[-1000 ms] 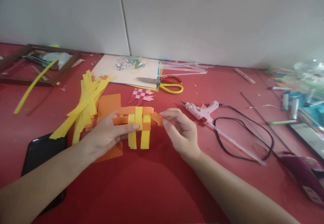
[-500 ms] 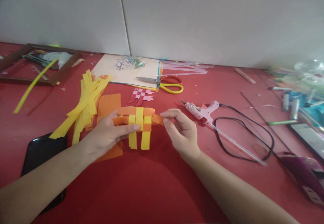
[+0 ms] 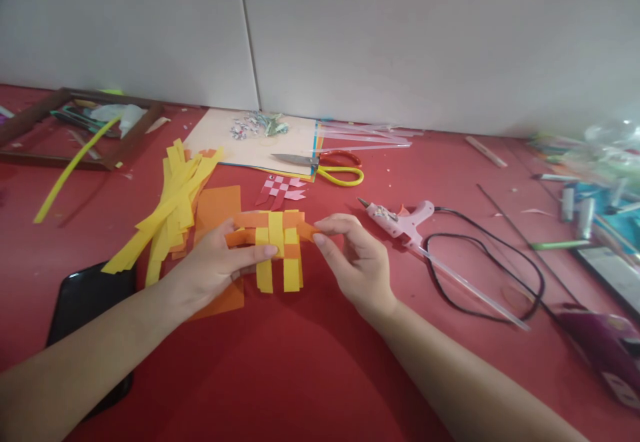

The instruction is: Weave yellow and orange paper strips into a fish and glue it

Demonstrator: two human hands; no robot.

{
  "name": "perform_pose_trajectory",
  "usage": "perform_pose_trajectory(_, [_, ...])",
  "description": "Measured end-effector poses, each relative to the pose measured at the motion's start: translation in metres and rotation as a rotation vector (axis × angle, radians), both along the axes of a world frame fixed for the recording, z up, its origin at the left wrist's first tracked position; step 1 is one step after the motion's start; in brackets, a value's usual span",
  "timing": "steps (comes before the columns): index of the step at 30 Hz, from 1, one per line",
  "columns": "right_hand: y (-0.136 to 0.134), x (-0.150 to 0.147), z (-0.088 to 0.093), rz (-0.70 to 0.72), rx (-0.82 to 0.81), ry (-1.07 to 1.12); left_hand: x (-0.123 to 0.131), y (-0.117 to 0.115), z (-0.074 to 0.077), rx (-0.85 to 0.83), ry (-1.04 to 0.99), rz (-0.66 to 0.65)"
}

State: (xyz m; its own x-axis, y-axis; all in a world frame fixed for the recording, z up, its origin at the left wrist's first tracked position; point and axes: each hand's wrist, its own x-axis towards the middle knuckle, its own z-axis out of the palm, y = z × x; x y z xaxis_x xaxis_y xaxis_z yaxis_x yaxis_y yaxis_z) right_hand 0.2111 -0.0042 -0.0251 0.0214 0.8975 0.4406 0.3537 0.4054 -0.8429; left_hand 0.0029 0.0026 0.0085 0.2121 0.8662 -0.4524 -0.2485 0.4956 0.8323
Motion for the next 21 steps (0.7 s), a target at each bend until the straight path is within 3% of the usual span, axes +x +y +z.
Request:
perform_pose_trajectory(13, [-0.0017, 0.0012, 0.0016, 0.066, -0.12, 0.083, -0.0001, -0.0018, -0.003, 0.072, 0.071, 0.022])
perform_pose_trajectory(21, [0.0, 0.0004, -0.0008, 0.097, -0.084, 0.035, -0.0009, -0.0023, -0.0035, 0.074, 0.115, 0.005])
